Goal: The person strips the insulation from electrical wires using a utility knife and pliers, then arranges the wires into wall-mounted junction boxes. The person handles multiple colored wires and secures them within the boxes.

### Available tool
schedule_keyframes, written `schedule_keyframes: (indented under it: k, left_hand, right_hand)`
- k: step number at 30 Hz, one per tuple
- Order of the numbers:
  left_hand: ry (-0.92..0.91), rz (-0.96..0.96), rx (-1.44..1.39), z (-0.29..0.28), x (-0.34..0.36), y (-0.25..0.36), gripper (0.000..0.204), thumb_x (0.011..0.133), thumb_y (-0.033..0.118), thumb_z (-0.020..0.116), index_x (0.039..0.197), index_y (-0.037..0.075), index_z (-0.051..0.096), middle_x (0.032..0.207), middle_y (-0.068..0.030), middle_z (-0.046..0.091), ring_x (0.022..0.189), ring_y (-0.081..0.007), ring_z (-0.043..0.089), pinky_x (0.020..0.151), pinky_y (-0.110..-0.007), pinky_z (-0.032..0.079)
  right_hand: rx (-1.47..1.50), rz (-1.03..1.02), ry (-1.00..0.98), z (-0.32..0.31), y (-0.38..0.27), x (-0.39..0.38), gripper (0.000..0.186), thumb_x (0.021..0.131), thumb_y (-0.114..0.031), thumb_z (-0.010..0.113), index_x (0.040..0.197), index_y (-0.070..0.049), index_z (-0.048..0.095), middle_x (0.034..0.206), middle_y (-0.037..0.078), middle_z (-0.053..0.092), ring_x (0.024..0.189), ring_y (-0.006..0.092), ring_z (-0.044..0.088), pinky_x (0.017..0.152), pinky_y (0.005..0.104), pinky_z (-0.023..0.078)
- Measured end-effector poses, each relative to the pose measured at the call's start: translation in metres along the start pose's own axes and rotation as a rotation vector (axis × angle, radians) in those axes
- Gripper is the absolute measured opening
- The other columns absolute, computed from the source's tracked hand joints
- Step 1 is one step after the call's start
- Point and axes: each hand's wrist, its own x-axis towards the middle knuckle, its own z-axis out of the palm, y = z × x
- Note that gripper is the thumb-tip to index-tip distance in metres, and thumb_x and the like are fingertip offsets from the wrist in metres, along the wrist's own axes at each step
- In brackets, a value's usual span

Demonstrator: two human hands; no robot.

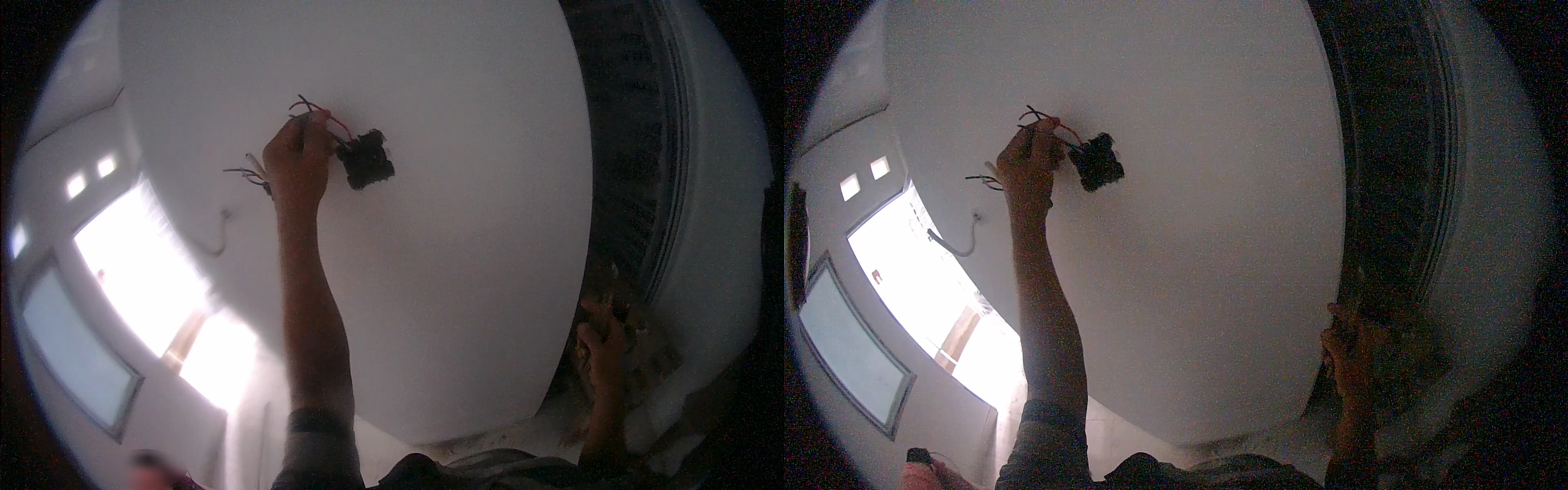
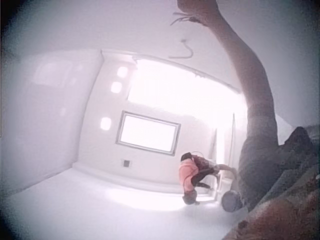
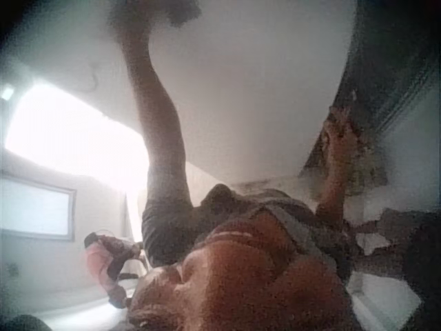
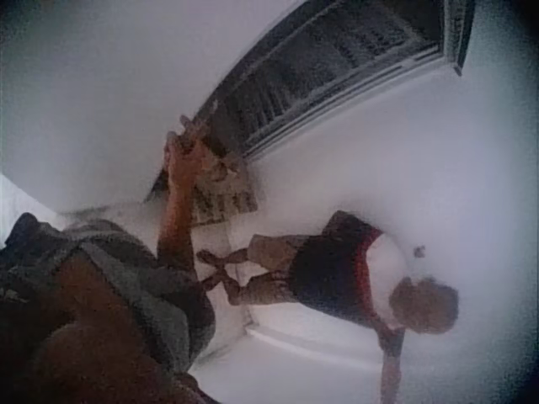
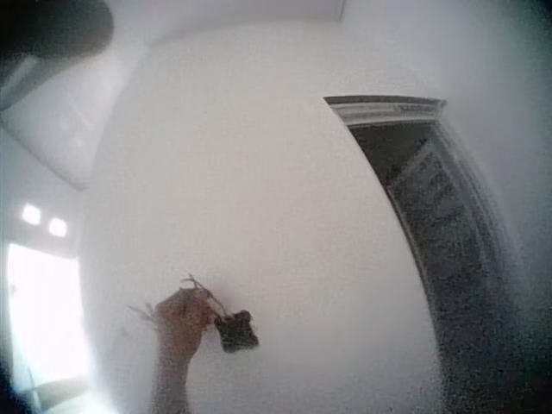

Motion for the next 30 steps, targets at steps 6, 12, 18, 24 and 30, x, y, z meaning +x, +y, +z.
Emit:
schedule_keyframes:
  k: [6,12,18,24,30]
  left_hand:
    - [-0.146,0.027,-0.271,0.006,-0.002,0.001,0.030,0.101,0.024,0.049,0.103,0.000,0.067,0.092,-0.0067,0.070,0.065,-0.0129,0.055,0.059,-0.027,0.044]
    - [-0.182,0.831,0.428,-0.007,0.033,-0.024,0.025,0.101,0.023,0.048,0.107,0.002,0.059,0.086,-0.0107,0.064,0.070,-0.0201,0.062,0.061,-0.031,0.049]
    - [-0.178,0.788,0.885,0.014,0.043,-0.010,0.015,0.089,0.001,0.057,0.103,0.000,0.063,0.098,-0.0170,0.063,0.082,-0.0295,0.068,0.065,-0.036,0.057]
    - [-0.350,-0.075,0.059,-0.008,0.030,0.026,0.026,0.094,0.024,0.063,0.102,0.000,0.064,0.091,-0.0116,0.068,0.070,-0.0174,0.064,0.062,-0.028,0.054]
    - [-0.323,0.104,0.187,-0.025,0.025,0.025,0.029,0.090,0.026,0.067,0.107,0.002,0.067,0.098,-0.0121,0.071,0.076,-0.0175,0.067,0.067,-0.030,0.055]
  right_hand:
    - [-0.028,0.034,0.003,-0.004,0.021,0.003,0.037,0.086,-0.014,0.064,0.123,-0.016,0.062,0.076,0.000,0.058,0.056,0.0081,0.049,0.052,0.0236,0.045]
    - [0.036,0.087,-0.082,0.006,0.009,0.003,0.038,0.087,-0.013,0.062,0.125,-0.012,0.060,0.072,-0.001,0.056,0.055,0.0084,0.048,0.051,0.0239,0.042]
    - [0.006,0.002,-0.059,0.009,0.012,-0.001,0.036,0.085,-0.007,0.061,0.121,-0.005,0.062,0.066,0.000,0.055,0.050,0.0087,0.048,0.046,0.0246,0.041]
    - [0.062,0.103,-0.047,0.003,0.017,-0.007,0.036,0.086,-0.005,0.060,0.122,-0.004,0.060,0.065,0.000,0.054,0.050,0.0083,0.048,0.047,0.0250,0.041]
    - [0.084,0.152,-0.103,0.007,0.022,-0.006,0.038,0.086,-0.006,0.060,0.124,-0.001,0.057,0.065,0.000,0.054,0.052,0.0086,0.048,0.048,0.0247,0.040]
